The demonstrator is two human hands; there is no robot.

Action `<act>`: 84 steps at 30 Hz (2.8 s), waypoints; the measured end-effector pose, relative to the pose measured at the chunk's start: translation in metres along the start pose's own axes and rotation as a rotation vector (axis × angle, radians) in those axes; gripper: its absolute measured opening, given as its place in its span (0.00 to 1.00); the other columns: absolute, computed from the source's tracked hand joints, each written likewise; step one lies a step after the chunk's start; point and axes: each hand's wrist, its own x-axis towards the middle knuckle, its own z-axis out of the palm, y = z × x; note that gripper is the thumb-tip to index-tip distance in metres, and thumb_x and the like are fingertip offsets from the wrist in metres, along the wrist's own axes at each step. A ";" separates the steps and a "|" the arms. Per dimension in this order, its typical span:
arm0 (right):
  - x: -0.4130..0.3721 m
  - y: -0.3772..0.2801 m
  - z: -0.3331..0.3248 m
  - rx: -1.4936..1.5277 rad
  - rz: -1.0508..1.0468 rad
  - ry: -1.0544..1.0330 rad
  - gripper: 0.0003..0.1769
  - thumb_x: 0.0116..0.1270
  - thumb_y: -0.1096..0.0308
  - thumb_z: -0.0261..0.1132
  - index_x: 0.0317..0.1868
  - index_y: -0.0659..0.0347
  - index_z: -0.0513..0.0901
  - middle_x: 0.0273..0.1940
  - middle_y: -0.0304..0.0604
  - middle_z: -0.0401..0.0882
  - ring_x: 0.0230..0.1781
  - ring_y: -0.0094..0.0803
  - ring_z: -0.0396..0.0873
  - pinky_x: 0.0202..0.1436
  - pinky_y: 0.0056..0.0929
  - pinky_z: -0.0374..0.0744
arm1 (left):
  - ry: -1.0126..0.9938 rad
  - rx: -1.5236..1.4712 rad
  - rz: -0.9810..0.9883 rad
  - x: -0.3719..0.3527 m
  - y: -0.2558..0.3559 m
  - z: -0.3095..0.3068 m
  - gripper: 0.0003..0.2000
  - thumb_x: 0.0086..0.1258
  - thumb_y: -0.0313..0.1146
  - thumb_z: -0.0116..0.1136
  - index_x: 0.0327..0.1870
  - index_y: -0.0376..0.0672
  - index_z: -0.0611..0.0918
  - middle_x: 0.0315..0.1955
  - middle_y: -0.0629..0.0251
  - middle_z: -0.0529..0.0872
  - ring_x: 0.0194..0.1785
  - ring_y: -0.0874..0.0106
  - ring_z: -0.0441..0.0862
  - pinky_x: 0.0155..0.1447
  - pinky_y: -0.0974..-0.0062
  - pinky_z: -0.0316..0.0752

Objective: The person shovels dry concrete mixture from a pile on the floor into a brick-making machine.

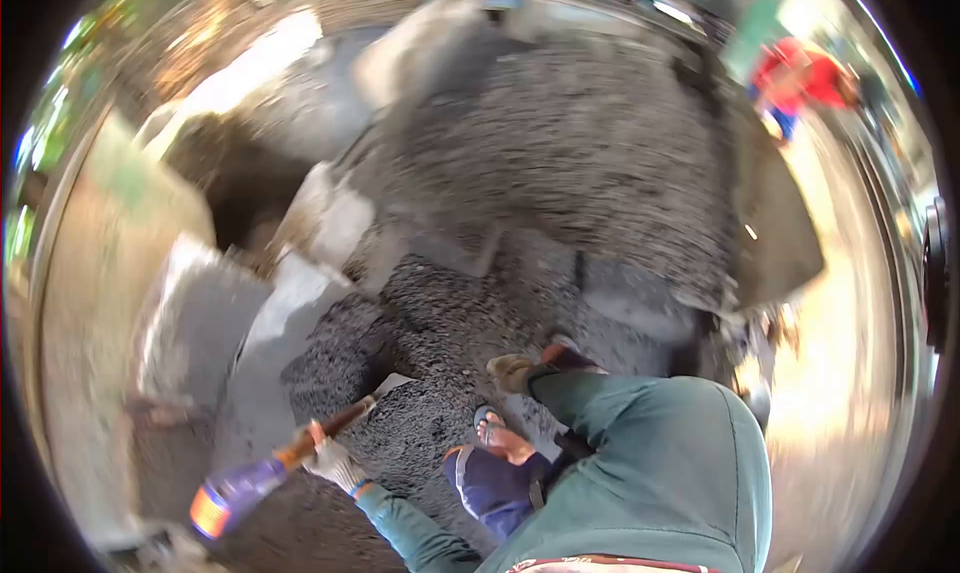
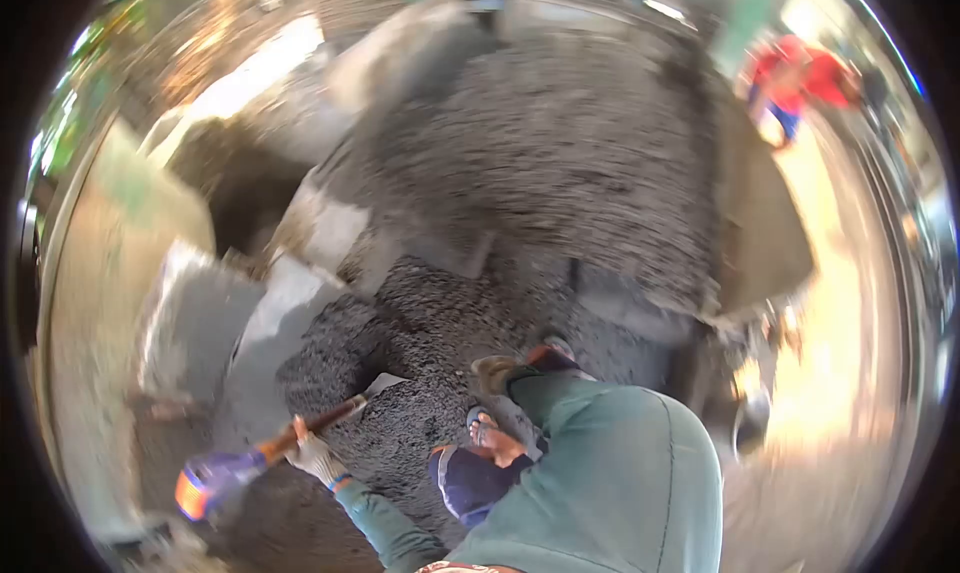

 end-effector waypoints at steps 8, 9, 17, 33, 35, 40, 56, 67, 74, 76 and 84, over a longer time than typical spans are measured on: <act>-0.180 -0.125 -0.139 0.154 0.111 -0.117 0.14 0.66 0.64 0.62 0.49 0.60 0.84 0.50 0.53 0.85 0.54 0.53 0.83 0.54 0.47 0.79 | -0.662 -0.071 0.229 -0.048 0.055 0.021 0.11 0.73 0.24 0.64 0.52 0.36 0.78 0.47 0.65 0.78 0.51 0.72 0.74 0.61 0.70 0.72; -0.196 -0.134 -0.153 0.224 0.118 -0.104 0.14 0.66 0.65 0.63 0.50 0.59 0.84 0.50 0.53 0.85 0.54 0.52 0.82 0.54 0.47 0.79 | -0.749 -0.060 0.290 -0.053 0.061 0.022 0.11 0.73 0.23 0.63 0.53 0.36 0.77 0.48 0.65 0.78 0.52 0.72 0.74 0.61 0.70 0.72; -0.334 -0.276 -0.347 0.702 -0.294 0.438 0.35 0.69 0.54 0.70 0.71 0.57 0.69 0.52 0.55 0.83 0.48 0.47 0.86 0.52 0.41 0.83 | -1.245 0.287 0.280 -0.090 0.073 0.041 0.12 0.71 0.36 0.66 0.48 0.38 0.84 0.38 0.65 0.85 0.43 0.72 0.82 0.51 0.68 0.79; -0.391 -0.336 -0.250 0.507 0.390 0.700 0.23 0.66 0.55 0.72 0.56 0.56 0.80 0.57 0.51 0.76 0.57 0.51 0.80 0.59 0.45 0.80 | -1.217 0.081 -0.079 -0.179 0.009 -0.002 0.15 0.68 0.18 0.52 0.55 0.39 0.78 0.49 0.61 0.80 0.54 0.63 0.79 0.59 0.69 0.75; -0.377 -0.352 -0.248 0.612 0.577 0.624 0.24 0.66 0.57 0.72 0.58 0.55 0.80 0.59 0.51 0.76 0.58 0.50 0.80 0.60 0.43 0.80 | -1.100 0.011 -0.613 -0.178 0.088 -0.023 0.13 0.71 0.22 0.50 0.55 0.39 0.78 0.51 0.58 0.81 0.56 0.59 0.79 0.60 0.65 0.76; -0.362 -0.374 -0.227 0.792 0.684 0.758 0.31 0.59 0.63 0.76 0.64 0.52 0.78 0.60 0.48 0.80 0.62 0.46 0.80 0.65 0.40 0.77 | -0.869 -0.209 -1.615 -0.143 0.120 -0.011 0.24 0.78 0.52 0.45 0.50 0.37 0.80 0.36 0.61 0.84 0.41 0.60 0.82 0.57 0.55 0.78; -0.820 -0.330 0.057 1.245 1.014 1.569 0.10 0.66 0.76 0.59 0.45 0.63 0.83 0.33 0.41 0.80 0.24 0.30 0.76 0.23 0.34 0.77 | -1.533 -0.236 -1.659 -0.265 0.277 -0.119 0.08 0.72 0.34 0.59 0.34 0.44 0.74 0.28 0.61 0.77 0.36 0.59 0.79 0.54 0.45 0.77; -0.761 -0.447 0.037 2.173 0.780 1.466 0.11 0.65 0.61 0.62 0.34 0.60 0.83 0.24 0.44 0.81 0.26 0.40 0.83 0.35 0.47 0.85 | -1.769 -0.466 -1.373 -0.328 0.342 -0.002 0.12 0.73 0.39 0.63 0.32 0.43 0.76 0.25 0.65 0.77 0.26 0.65 0.80 0.35 0.58 0.78; -0.743 -0.462 0.007 2.306 0.439 1.544 0.14 0.63 0.58 0.64 0.36 0.63 0.82 0.31 0.49 0.84 0.29 0.43 0.85 0.36 0.50 0.87 | -1.820 -0.438 -1.377 -0.316 0.359 0.033 0.06 0.65 0.28 0.62 0.37 0.46 0.76 0.25 0.67 0.77 0.22 0.69 0.78 0.31 0.59 0.78; -0.706 -0.455 -0.019 2.264 0.560 1.635 0.13 0.61 0.60 0.64 0.36 0.63 0.81 0.29 0.48 0.82 0.27 0.41 0.84 0.34 0.48 0.87 | -1.823 -0.359 -1.372 -0.308 0.357 0.079 0.06 0.65 0.27 0.62 0.36 0.46 0.76 0.25 0.67 0.77 0.22 0.69 0.78 0.31 0.58 0.78; -0.545 -0.433 -0.197 2.101 0.530 1.738 0.09 0.60 0.64 0.64 0.36 0.60 0.77 0.27 0.39 0.73 0.22 0.31 0.73 0.29 0.37 0.78 | -1.952 -0.308 -1.073 -0.294 0.368 0.248 0.10 0.66 0.33 0.61 0.27 0.43 0.74 0.26 0.65 0.76 0.25 0.68 0.75 0.35 0.61 0.75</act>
